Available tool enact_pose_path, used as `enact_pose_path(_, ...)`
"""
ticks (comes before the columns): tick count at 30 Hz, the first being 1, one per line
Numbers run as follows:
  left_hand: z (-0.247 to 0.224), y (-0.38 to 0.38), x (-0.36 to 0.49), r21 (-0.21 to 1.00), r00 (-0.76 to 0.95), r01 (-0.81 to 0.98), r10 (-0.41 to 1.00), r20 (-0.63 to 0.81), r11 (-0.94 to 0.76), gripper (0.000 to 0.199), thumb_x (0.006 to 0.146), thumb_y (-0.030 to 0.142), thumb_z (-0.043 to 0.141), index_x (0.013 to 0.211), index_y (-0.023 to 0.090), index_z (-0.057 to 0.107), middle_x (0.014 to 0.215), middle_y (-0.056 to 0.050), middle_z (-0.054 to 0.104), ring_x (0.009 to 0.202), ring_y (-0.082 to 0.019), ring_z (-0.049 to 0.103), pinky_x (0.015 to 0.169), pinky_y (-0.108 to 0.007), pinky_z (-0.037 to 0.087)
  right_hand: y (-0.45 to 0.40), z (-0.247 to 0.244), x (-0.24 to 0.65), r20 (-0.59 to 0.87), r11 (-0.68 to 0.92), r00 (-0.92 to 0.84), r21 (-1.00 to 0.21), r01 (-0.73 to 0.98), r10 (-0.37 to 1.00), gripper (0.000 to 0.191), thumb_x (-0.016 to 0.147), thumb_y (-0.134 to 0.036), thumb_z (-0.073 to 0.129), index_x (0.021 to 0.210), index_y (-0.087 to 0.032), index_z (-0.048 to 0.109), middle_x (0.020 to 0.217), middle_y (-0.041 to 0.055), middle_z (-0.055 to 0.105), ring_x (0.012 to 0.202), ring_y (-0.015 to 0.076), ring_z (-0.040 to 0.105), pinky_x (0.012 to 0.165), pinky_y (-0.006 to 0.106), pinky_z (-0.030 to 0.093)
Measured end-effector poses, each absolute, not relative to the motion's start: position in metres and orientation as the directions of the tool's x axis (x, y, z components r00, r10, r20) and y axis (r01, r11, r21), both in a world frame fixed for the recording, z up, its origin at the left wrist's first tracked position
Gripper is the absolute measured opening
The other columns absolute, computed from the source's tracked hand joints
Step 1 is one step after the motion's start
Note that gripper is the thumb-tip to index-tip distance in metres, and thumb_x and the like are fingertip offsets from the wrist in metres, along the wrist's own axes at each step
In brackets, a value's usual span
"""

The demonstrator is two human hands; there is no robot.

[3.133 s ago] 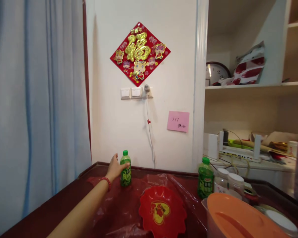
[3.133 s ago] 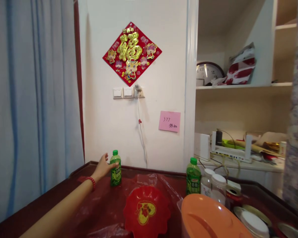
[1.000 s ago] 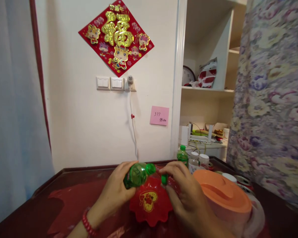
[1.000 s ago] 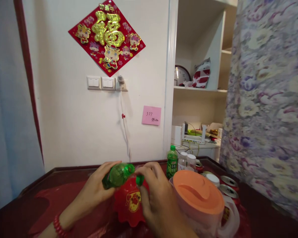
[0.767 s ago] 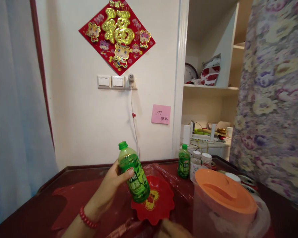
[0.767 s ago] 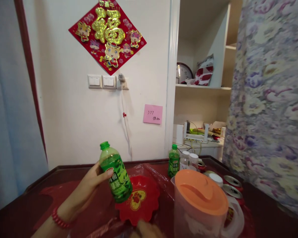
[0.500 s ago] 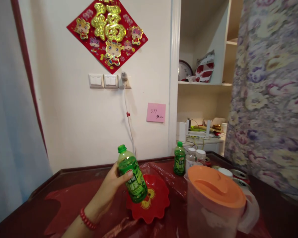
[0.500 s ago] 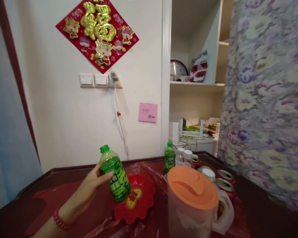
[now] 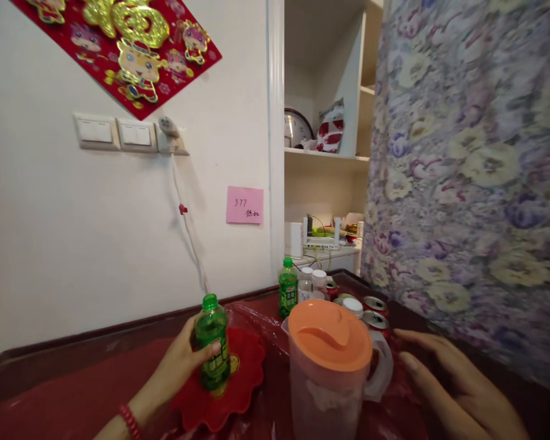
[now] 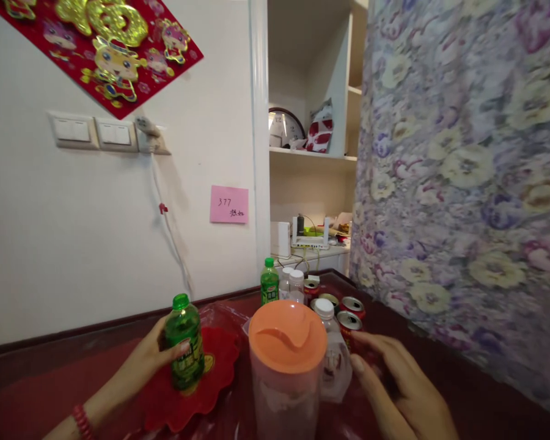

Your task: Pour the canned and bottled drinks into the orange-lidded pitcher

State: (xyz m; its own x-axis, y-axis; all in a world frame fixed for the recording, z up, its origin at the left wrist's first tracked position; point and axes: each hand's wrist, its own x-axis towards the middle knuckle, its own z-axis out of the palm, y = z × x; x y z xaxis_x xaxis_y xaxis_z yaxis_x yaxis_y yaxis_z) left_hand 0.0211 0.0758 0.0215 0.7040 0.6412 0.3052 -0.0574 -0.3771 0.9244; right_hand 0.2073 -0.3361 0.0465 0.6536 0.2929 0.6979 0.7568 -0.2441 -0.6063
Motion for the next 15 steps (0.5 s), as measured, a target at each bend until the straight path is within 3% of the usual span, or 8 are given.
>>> enact_pose_path(3, 0.016, 0.077, 0.021, 0.91, 0.713, -0.047, 0.624, 0.319, -0.411, 0.079, 0.07, 0.054, 0.084, 0.133, 0.019, 0.053, 0.132, -0.014, 0.068, 0.129, -0.036, 0.061, 0.115, -0.049, 0.044, -0.327, 0.022, 0.224, 0.537, -0.223, 0.733, -0.722, 0.655, 0.418, 0.052, 0.093, -0.061, 0.059, 0.131, -0.026, 0.066, 0.136, 0.0057, 0.064, 0.119, 0.0229, 0.065, 0.092, 0.025, 0.057)
enact_pose_path(6, 0.014, 0.074, 0.02, 0.897, 0.706, -0.053, 0.619, 0.344, -0.438, 0.078, 0.073, 0.052, 0.083, 0.136, 0.02, 0.051, 0.136, -0.014, 0.065, 0.13, -0.034, 0.061, 0.115, -0.047, 0.044, -0.318, 0.011, 0.228, 0.426, -0.175, 0.749, -0.8, 0.574, 0.507, 0.059, 0.093, -0.065, 0.058, 0.135, -0.023, 0.064, 0.138, 0.007, 0.062, 0.124, 0.0241, 0.061, 0.099, 0.027, 0.053)
enact_pose_path(11, 0.008, 0.071, 0.02, 0.89, 0.669, -0.027, 0.653, 0.355, -0.455, 0.076, 0.073, 0.05, 0.081, 0.135, 0.018, 0.05, 0.134, -0.015, 0.066, 0.125, -0.033, 0.063, 0.11, -0.046, 0.048, -0.313, 0.006, 0.233, 0.405, -0.089, 0.781, -0.861, 0.501, 0.475, 0.053, 0.087, -0.068, 0.064, 0.116, -0.024, 0.073, 0.13, 0.0068, 0.067, 0.12, 0.0257, 0.063, 0.1, 0.027, 0.052)
enact_pose_path(15, 0.002, 0.071, 0.022, 0.893, 0.669, -0.007, 0.662, 0.339, -0.45, 0.074, 0.071, 0.048, 0.082, 0.131, 0.016, 0.051, 0.129, -0.016, 0.068, 0.12, -0.034, 0.065, 0.107, -0.046, 0.049, -0.305, -0.002, 0.233, 0.393, -0.006, 0.816, -0.899, 0.437, 0.423, 0.051, 0.094, -0.068, 0.055, 0.108, -0.023, 0.074, 0.116, 0.0079, 0.072, 0.109, 0.0263, 0.069, 0.093, 0.03, 0.056)
